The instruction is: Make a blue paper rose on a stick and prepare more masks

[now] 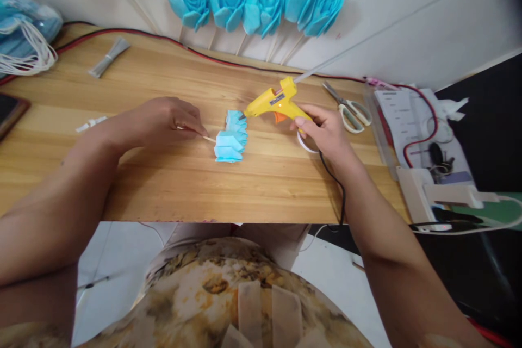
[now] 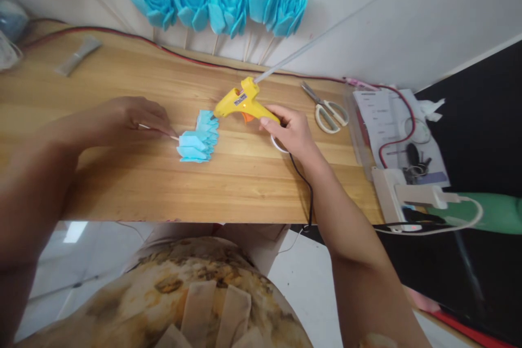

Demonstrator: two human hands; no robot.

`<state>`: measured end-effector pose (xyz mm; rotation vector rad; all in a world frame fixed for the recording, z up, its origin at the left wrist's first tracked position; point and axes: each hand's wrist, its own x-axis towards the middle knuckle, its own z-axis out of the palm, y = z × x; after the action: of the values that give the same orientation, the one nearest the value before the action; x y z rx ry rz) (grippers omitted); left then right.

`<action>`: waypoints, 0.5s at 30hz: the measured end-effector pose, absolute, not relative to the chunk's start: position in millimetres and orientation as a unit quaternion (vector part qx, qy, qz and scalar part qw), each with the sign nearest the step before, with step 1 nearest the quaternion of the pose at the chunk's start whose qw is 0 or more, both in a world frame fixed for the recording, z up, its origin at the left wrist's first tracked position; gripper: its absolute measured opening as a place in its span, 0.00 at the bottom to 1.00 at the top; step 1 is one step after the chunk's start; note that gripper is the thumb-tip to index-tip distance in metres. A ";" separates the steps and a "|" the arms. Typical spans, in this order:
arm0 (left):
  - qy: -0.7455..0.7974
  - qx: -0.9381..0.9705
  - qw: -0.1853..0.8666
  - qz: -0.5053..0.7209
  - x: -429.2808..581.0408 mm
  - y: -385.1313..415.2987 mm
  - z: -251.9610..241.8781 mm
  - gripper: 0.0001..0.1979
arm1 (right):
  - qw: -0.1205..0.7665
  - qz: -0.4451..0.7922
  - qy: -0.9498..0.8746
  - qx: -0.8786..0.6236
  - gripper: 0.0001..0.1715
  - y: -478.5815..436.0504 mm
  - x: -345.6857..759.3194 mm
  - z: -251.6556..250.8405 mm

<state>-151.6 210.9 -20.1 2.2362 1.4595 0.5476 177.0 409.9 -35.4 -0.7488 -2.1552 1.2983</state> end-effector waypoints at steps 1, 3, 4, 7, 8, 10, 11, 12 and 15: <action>0.526 0.801 0.208 0.195 -151.5 210.9 -19.8 0.18 | 0.257 0.480 -0.792 -0.278 0.15 409.9 176.8 -35.4; 0.530 0.799 0.209 0.195 -151.3 210.9 -19.4 0.18 | 0.269 0.496 -0.775 -0.285 0.15 410.1 176.2 -35.3; 0.530 0.799 0.208 0.195 -151.2 210.9 -19.2 0.18 | 0.282 0.508 -0.761 -0.287 0.15 410.5 175.8 -35.3; 0.525 0.803 0.203 0.194 -151.2 210.7 -19.3 0.18 | 0.325 0.550 -0.713 -0.288 0.17 412.5 174.6 -36.0; 0.523 0.805 0.203 0.194 -151.3 210.6 -19.5 0.18 | 0.335 0.561 -0.700 -0.289 0.17 413.2 174.3 -36.1; 0.522 0.806 0.202 0.195 -151.5 210.5 -20.1 0.17 | 0.339 0.571 -0.687 -0.294 0.18 413.8 173.9 -35.6; 0.522 0.805 0.200 0.197 -151.5 210.4 -20.4 0.17 | 0.335 0.572 -0.688 -0.296 0.19 413.6 173.7 -35.0; 0.523 0.805 0.197 0.198 -151.6 210.4 -20.7 0.17 | 0.332 0.572 -0.689 -0.297 0.20 413.1 173.6 -34.3; 0.524 0.805 0.194 0.197 -151.2 211.0 -21.2 0.17 | 0.319 0.585 -0.683 -0.300 0.22 410.8 173.2 -31.9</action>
<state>-151.2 211.0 -21.2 2.2576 1.4705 0.5535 173.2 410.8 -31.9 -0.7893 -1.7962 1.5380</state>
